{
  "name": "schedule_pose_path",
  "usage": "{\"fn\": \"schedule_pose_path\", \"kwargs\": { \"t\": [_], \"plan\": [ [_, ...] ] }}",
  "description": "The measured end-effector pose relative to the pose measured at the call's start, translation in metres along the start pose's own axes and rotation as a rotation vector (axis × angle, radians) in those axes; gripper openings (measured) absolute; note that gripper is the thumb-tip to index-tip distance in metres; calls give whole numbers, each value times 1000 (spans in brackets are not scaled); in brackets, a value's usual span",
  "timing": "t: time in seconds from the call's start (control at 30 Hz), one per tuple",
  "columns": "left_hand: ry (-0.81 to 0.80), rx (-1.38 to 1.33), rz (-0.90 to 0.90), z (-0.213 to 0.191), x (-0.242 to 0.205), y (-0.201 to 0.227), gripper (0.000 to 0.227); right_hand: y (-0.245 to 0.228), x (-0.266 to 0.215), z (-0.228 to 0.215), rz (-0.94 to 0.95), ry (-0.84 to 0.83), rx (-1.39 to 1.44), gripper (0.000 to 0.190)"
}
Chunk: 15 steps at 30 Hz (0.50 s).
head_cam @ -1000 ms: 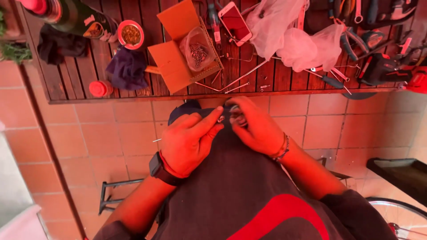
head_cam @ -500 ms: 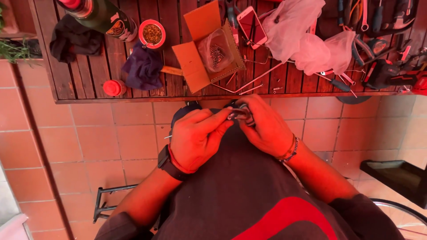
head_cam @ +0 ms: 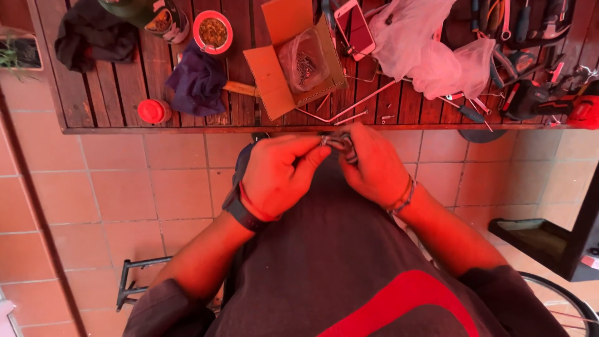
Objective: The person uses pliers to manipulate a small metal bicycle component, likely a cable end or ferrule, on a cluttered workbench. They repeatedly grip and adjust the metal piece, then switch to using a thin metal rod to work on the same component.
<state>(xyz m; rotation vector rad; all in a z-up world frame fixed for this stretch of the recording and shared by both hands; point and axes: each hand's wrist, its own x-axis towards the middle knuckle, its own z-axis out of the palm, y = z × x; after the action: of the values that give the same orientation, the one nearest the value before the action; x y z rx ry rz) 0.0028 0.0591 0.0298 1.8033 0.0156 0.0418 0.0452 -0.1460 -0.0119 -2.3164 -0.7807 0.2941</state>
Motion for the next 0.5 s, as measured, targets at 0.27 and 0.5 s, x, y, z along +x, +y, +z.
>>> {"fn": "schedule_pose_path", "kwargs": {
  "t": [0.27,0.5],
  "plan": [
    [-133,-54,-95,15,9,-58,18,58,0,50,183,-78,294,20],
    [-77,-5,-311,33,11,-89,29,87,9,80,231,-38,154,19]
  ]
}}
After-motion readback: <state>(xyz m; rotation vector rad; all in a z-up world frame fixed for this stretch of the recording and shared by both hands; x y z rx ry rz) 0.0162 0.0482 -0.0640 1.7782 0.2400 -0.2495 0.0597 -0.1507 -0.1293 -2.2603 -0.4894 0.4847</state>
